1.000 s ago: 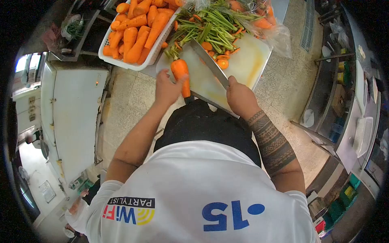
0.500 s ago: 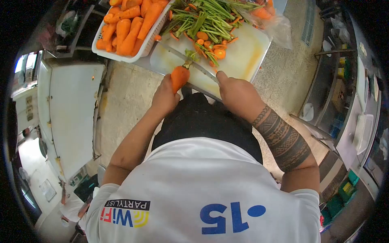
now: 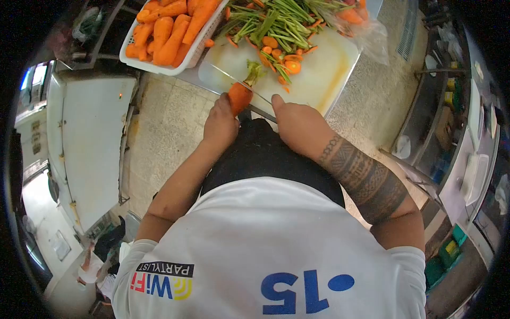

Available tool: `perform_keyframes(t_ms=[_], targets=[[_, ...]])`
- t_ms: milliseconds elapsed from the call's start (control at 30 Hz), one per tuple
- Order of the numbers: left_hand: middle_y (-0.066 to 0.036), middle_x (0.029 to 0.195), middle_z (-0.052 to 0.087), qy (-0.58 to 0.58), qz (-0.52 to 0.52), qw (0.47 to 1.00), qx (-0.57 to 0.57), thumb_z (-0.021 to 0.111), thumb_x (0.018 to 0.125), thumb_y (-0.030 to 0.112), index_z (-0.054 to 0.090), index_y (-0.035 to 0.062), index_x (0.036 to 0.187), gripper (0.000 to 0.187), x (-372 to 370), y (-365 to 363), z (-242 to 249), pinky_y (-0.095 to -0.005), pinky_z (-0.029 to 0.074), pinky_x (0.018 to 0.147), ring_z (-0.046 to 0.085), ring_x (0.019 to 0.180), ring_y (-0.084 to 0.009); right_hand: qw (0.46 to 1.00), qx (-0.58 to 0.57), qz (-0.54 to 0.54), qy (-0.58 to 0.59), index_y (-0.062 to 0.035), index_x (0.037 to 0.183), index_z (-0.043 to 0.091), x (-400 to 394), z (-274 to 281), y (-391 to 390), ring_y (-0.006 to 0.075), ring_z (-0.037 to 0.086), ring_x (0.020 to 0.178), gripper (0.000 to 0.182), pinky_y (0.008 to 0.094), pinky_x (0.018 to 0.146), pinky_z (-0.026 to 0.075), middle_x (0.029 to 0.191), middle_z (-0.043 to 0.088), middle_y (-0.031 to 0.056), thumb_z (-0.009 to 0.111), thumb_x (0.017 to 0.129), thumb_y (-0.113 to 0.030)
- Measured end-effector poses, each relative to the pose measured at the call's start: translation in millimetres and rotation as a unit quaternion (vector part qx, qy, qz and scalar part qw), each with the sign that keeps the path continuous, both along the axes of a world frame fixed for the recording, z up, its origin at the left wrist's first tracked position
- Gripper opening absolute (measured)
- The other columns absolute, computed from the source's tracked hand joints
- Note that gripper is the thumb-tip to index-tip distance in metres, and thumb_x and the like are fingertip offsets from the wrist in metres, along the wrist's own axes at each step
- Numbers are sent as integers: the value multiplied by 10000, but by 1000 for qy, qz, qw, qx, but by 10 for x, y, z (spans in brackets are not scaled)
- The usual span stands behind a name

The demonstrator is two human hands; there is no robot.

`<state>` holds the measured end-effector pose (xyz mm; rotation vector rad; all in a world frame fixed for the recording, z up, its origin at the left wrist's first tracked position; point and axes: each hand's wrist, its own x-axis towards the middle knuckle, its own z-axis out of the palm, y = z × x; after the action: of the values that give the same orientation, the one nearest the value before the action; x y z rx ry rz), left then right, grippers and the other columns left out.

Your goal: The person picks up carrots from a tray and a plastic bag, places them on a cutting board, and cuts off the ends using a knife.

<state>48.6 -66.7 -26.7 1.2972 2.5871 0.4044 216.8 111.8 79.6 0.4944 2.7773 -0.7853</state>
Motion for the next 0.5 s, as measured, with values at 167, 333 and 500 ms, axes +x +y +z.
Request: perform_keyframes(t_ms=[167,333,500], targets=[[-266,1170,589,-12,-20,1000,-2,649,877,43,389,-45,1422,610,-20,-23,-30,-531,530,916,617,1046,-463,1000,-5,-3,-10,40,1205,497,-264,-452,19,420,700,791,296,521,701,548,807,689,223,550,924,-34],[-301,1312,543,-85,-61,987,122,691,850,24,338,-21,1493,734,-107,-184,-278,-535,441,1088,534,1242,-492,994,-46,-94,7,37,1189,508,-184,-556,100,468,687,845,258,555,764,537,861,692,273,560,976,-99],[-299,1357,533,-143,-32,968,204,717,845,68,361,0,1486,736,-244,-243,-21,-525,437,1105,529,1272,-494,985,-69,-158,23,25,1194,536,86,-550,341,487,687,930,273,576,824,533,941,702,295,553,1014,-181]])
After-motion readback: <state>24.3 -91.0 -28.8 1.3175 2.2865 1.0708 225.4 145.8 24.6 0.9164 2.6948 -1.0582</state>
